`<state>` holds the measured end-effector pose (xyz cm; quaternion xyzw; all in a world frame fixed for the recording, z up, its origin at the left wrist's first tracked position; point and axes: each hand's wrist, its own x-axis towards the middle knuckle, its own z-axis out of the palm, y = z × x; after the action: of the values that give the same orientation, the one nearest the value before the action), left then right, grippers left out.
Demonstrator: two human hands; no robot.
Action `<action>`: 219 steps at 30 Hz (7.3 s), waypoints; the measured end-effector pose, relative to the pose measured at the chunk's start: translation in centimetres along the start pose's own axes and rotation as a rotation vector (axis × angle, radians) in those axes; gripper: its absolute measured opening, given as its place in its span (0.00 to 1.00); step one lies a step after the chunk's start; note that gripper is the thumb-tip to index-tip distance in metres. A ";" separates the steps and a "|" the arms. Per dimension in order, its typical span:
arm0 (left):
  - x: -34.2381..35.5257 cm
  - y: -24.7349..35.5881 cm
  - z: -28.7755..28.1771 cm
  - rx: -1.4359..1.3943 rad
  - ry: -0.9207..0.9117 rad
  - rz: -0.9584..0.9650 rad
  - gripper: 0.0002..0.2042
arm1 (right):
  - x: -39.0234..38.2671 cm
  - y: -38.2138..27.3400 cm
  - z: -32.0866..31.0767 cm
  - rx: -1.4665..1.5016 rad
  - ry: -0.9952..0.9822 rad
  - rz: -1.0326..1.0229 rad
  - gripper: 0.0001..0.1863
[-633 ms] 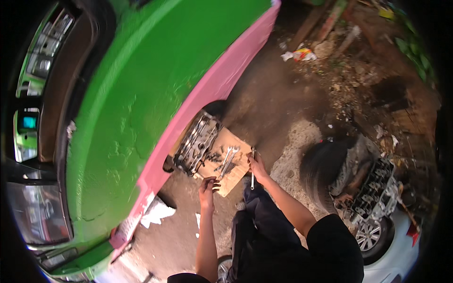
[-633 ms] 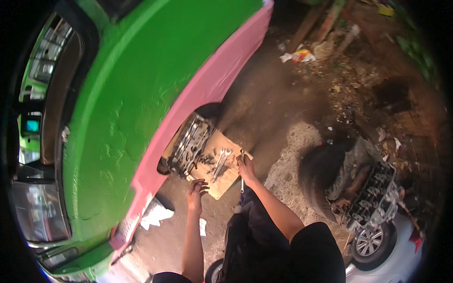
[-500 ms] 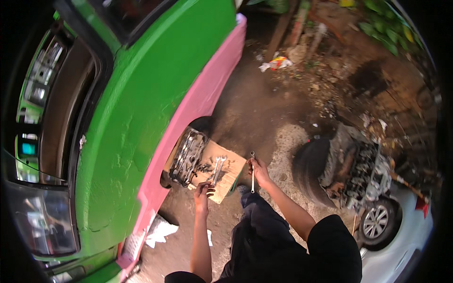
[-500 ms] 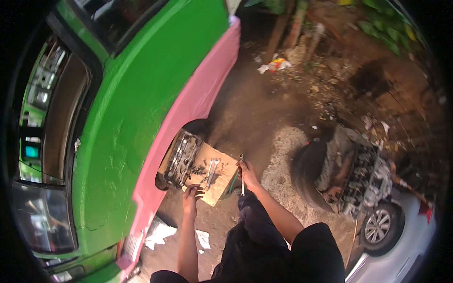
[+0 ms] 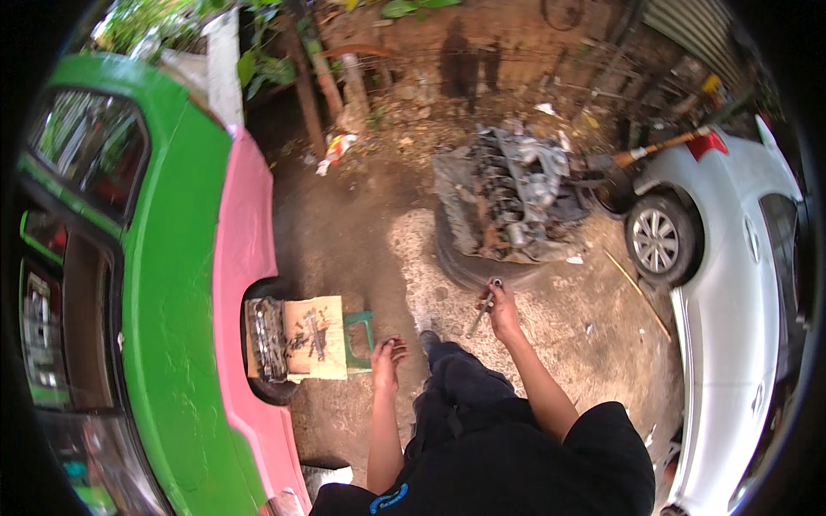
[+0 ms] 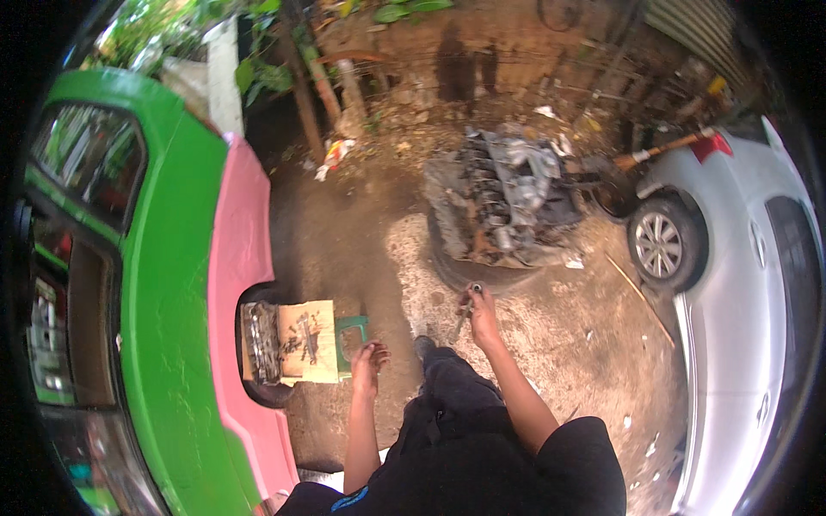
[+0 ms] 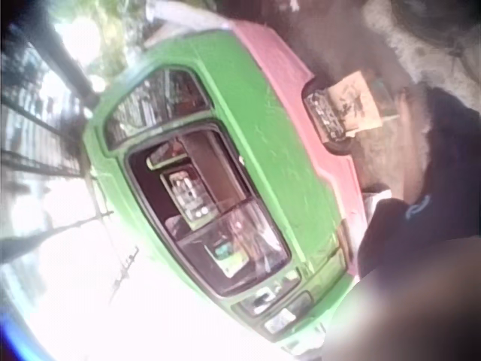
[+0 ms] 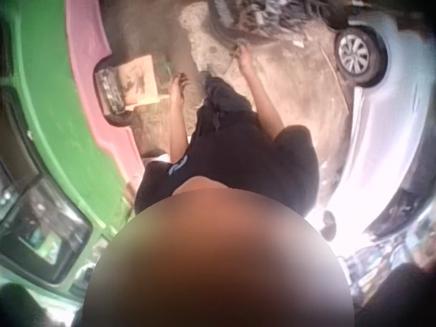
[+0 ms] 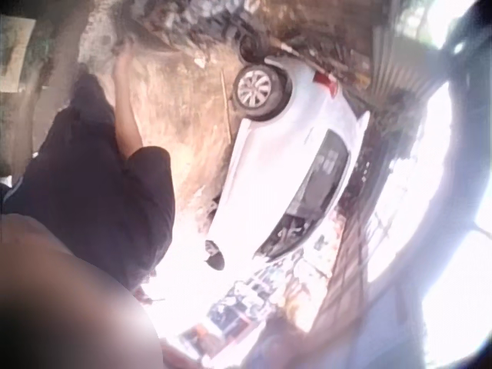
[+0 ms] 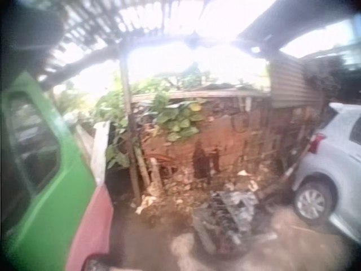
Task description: The person uses a socket wrench to loosen and remove bolts from a car engine block resting on the ground. They repeatedly position the wrench, turn it, and remove the bolt, placing it on a nearby stool. The person continues this process for several bolts on the engine.
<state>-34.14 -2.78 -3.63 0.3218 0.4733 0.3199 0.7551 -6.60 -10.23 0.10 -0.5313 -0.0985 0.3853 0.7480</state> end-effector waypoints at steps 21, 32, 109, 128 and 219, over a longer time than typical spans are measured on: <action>-2.1 -10.2 25.5 -0.129 0.002 0.014 0.12 | 12.8 -16.4 -23.3 0.675 0.171 -0.082 0.13; 2.4 -7.9 30.0 -0.046 -0.021 0.054 0.12 | 21.8 -15.5 -19.6 0.716 0.020 0.030 0.13; 18.1 -10.4 39.4 0.545 0.169 -0.041 0.37 | 21.5 -16.3 -18.6 -1.559 -0.692 -0.037 0.19; 17.2 -9.6 39.5 0.644 0.198 -0.065 0.27 | 24.4 -15.4 -19.7 -1.466 -0.718 -0.331 0.18; -10.7 -0.5 -5.0 -0.142 0.887 0.629 0.34 | 1.5 11.8 16.3 -0.913 -1.148 0.485 0.18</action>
<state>-42.38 -10.58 -0.26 0.2304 0.6044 0.6664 0.3708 -20.20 4.20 -3.77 -0.5108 -0.5008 0.6749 0.1812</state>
